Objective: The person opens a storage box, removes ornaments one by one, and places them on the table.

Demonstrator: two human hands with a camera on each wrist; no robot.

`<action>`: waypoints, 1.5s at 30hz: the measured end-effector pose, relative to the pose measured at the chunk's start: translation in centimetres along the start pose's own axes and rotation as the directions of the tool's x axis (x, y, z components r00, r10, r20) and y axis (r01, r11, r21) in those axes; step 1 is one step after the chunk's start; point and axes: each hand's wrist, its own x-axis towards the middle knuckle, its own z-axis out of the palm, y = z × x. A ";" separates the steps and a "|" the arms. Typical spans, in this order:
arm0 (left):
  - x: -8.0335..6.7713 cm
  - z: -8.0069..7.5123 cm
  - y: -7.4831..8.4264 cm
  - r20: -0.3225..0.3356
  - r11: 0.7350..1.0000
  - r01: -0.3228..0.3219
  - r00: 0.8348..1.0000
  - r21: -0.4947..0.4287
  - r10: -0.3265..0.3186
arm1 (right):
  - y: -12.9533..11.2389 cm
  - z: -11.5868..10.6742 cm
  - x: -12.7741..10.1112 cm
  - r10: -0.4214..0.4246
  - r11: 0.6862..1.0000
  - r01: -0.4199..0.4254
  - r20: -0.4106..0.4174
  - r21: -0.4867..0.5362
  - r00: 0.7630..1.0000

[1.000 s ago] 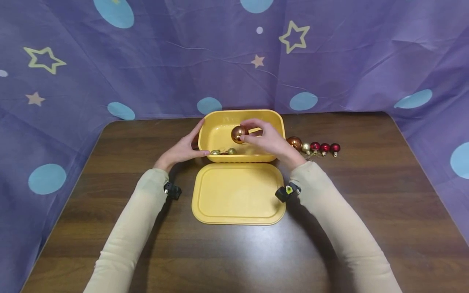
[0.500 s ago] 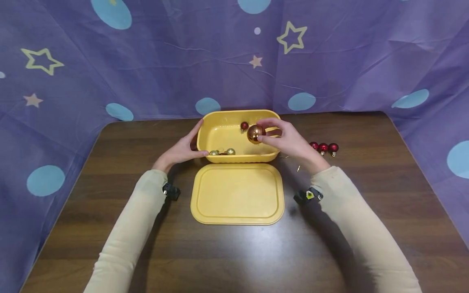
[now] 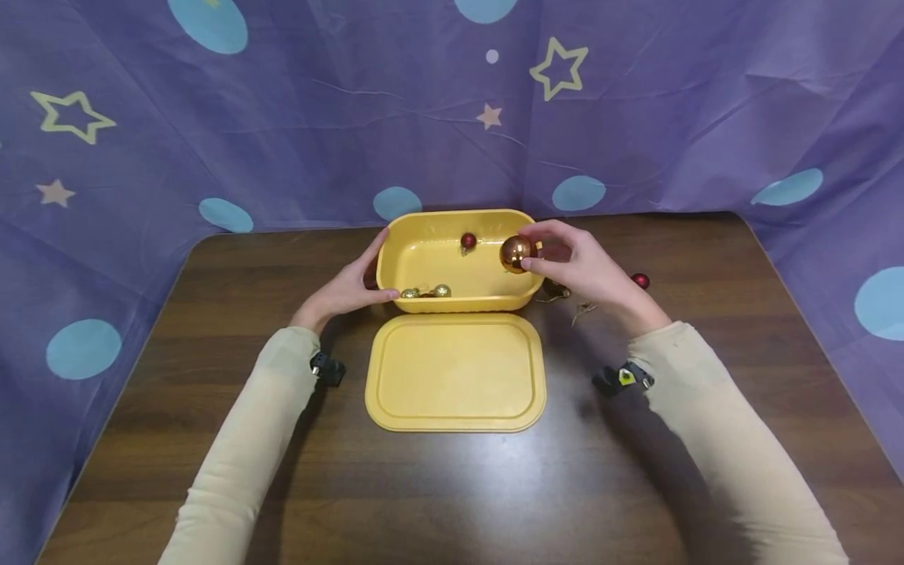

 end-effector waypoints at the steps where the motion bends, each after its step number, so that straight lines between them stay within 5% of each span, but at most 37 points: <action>1: 0.0 0.0 0.0 -0.002 1.000 0.000 1.000 0.000 0.000 | 0.0 -0.2 -0.1 -0.002 1.000 0.002 -0.007 -0.003 1.000; 11: -0.1 -0.2 0.3 -0.006 1.000 -0.001 1.000 -0.011 0.001 | 0.6 -2.0 -2.0 0.022 0.998 -0.023 -0.028 -0.057 0.999; 18: -1.3 -0.2 3.8 0.013 1.000 0.011 1.000 0.014 -0.011 | 2.9 -2.7 -3.7 0.014 0.994 -0.016 -0.021 -0.113 1.000; 32: -1.3 0.0 3.8 0.017 1.000 -0.017 1.000 0.015 0.017 | 7.3 -1.9 -5.8 0.003 0.986 -0.008 -0.026 -0.166 1.000; 45: -1.1 -0.3 4.4 0.074 0.998 0.043 0.997 -0.044 -0.039 | 8.2 -0.8 -6.1 0.013 0.966 -0.036 -0.090 -0.255 0.996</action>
